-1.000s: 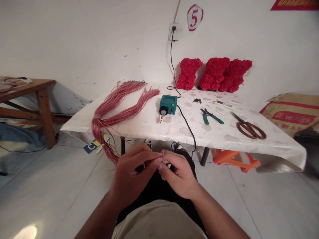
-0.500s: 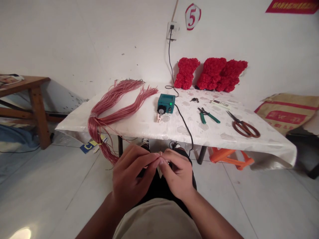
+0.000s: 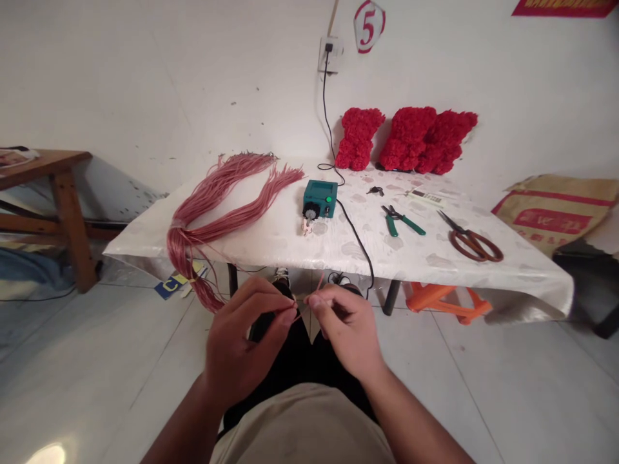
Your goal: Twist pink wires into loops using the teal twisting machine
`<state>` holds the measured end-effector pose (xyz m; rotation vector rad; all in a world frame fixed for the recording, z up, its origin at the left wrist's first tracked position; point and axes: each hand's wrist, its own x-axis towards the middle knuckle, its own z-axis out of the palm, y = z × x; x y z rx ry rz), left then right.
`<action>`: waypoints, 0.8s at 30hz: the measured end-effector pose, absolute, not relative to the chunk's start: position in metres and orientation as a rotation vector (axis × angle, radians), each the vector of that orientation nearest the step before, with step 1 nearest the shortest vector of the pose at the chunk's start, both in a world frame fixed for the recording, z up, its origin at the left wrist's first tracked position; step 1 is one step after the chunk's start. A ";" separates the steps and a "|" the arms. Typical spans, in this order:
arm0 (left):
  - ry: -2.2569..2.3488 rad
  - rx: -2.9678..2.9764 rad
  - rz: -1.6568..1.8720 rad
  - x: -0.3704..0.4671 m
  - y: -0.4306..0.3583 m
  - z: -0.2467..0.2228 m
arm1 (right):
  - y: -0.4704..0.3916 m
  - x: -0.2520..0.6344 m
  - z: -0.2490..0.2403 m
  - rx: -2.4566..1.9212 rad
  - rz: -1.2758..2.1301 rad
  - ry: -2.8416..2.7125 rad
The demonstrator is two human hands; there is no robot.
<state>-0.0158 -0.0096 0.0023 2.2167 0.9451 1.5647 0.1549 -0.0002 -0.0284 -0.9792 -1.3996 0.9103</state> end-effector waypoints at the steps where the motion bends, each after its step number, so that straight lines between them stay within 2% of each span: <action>1: 0.947 2.152 1.548 -0.017 -0.011 0.003 | 0.002 0.161 -0.030 -0.982 0.955 -1.433; 4: 0.945 2.026 1.422 -0.019 -0.014 0.004 | 0.006 0.184 -0.031 -0.992 0.995 -1.413; 7: 0.896 1.933 1.206 -0.019 -0.013 0.005 | 0.004 0.205 -0.021 -0.974 0.838 -1.299; 11: 0.694 1.783 1.014 -0.018 -0.010 0.005 | 0.002 0.210 0.005 -0.852 0.766 -1.594; 15: 0.605 1.678 0.979 -0.017 -0.008 0.000 | 0.005 0.197 0.019 -0.593 0.916 -1.878; 24: 0.489 1.563 0.959 -0.016 -0.009 -0.006 | 0.007 0.184 0.007 -0.443 0.982 -1.784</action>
